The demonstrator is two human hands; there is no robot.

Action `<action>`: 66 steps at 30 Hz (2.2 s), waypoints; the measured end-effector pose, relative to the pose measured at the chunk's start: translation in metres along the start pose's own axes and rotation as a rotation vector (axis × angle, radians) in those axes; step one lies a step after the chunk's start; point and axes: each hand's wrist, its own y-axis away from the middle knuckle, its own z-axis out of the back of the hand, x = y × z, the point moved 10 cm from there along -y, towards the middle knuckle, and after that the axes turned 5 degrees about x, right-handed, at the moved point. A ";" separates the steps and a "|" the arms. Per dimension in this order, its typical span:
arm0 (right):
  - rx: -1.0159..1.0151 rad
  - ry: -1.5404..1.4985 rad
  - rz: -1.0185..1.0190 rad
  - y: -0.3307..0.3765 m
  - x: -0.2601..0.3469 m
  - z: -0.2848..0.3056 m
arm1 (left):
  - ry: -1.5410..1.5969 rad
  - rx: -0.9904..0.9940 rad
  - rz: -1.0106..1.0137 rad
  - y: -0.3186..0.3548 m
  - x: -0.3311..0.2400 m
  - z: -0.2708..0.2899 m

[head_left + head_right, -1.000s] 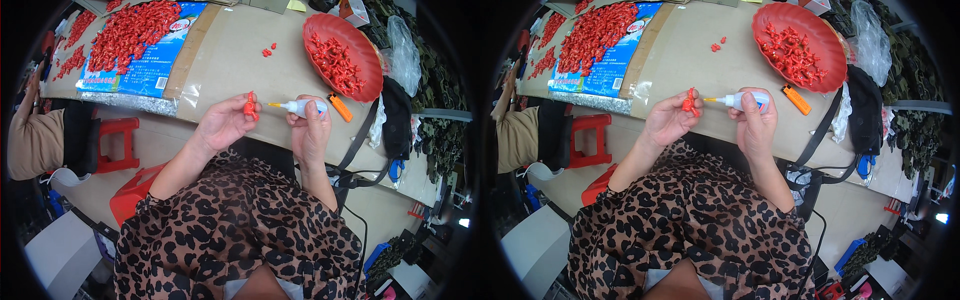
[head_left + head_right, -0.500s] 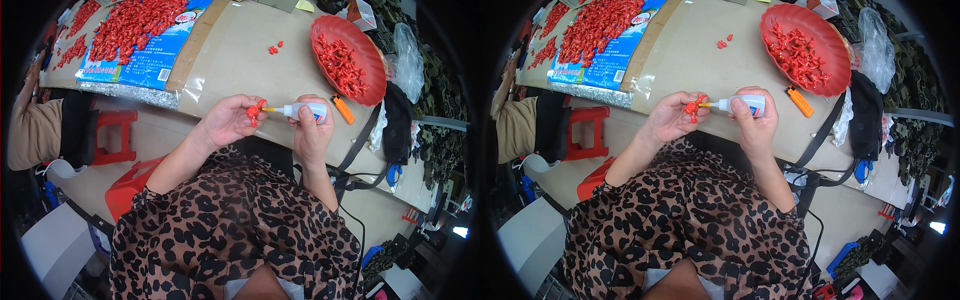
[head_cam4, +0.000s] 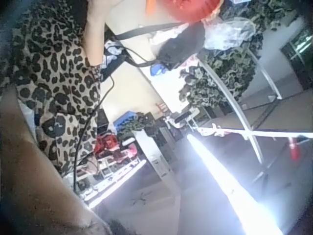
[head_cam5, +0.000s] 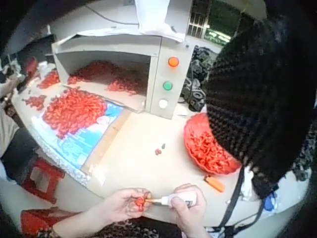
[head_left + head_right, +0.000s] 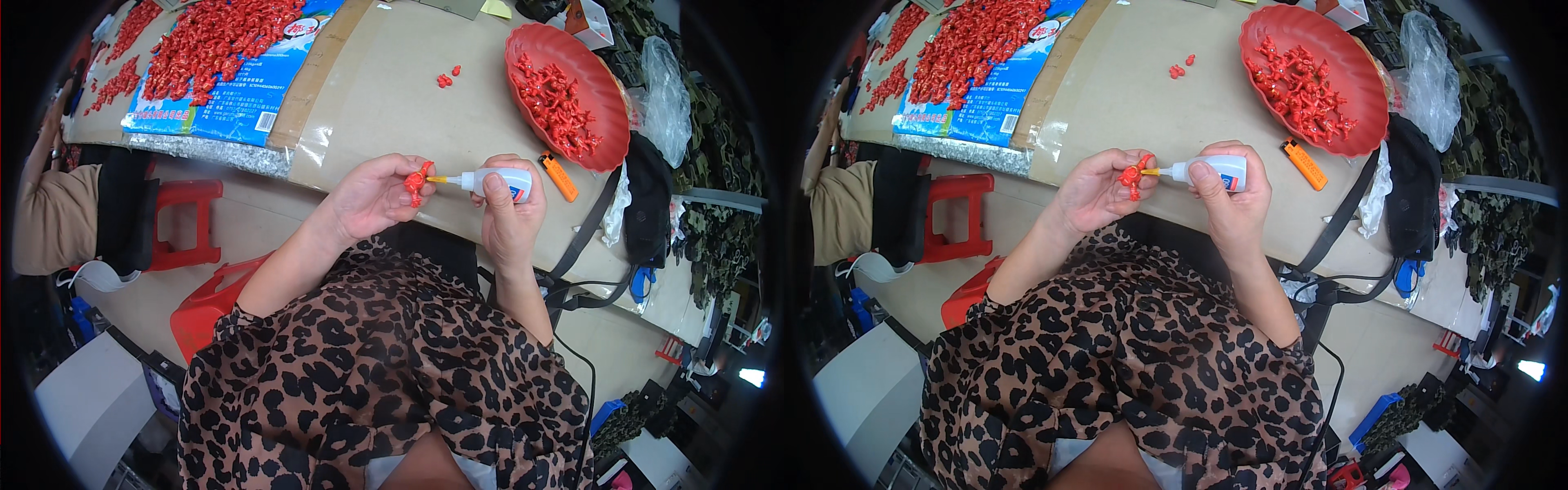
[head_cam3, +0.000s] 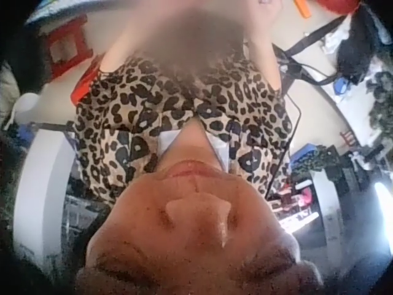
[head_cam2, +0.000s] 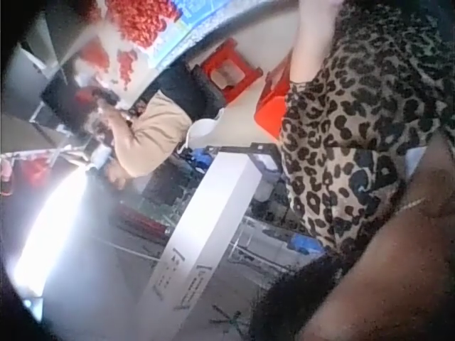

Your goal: The person applies glue from a glue bottle to small red plastic components by hand to assemble them.

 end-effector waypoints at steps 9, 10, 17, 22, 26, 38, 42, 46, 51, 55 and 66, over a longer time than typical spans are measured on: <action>-0.145 -0.347 -0.084 -0.001 -0.013 0.014 | -0.197 -0.023 -0.157 0.002 -0.014 0.000; -0.193 -0.465 -0.138 0.000 -0.021 0.018 | -0.287 -0.008 -0.206 0.003 -0.018 -0.004; -0.229 -0.568 -0.128 0.011 -0.024 0.023 | -0.653 -0.031 -0.722 0.015 -0.050 -0.023; -0.323 -0.434 -0.057 0.018 -0.029 0.028 | -0.744 -0.092 -0.982 0.024 -0.055 -0.026; -0.344 -0.432 -0.055 0.016 -0.030 0.027 | -0.750 -0.103 -1.003 0.026 -0.058 -0.026; -0.319 -0.245 0.034 0.015 -0.024 0.017 | -0.748 -0.123 -0.994 0.026 -0.057 -0.025; -0.321 -0.235 0.039 0.014 -0.022 0.016 | -0.756 -0.114 -1.007 0.028 -0.057 -0.027; -0.309 -0.205 0.056 0.016 -0.019 0.016 | -0.756 -0.104 -1.015 0.028 -0.057 -0.028; -0.303 -0.205 0.040 0.017 -0.022 0.015 | -0.761 -0.101 -1.018 0.028 -0.057 -0.029; -0.318 -0.213 0.044 0.017 -0.022 0.016 | -0.756 -0.098 -1.021 0.029 -0.057 -0.028; -0.308 -0.177 0.046 0.016 -0.021 0.016 | -0.781 -0.098 -1.040 0.030 -0.058 -0.030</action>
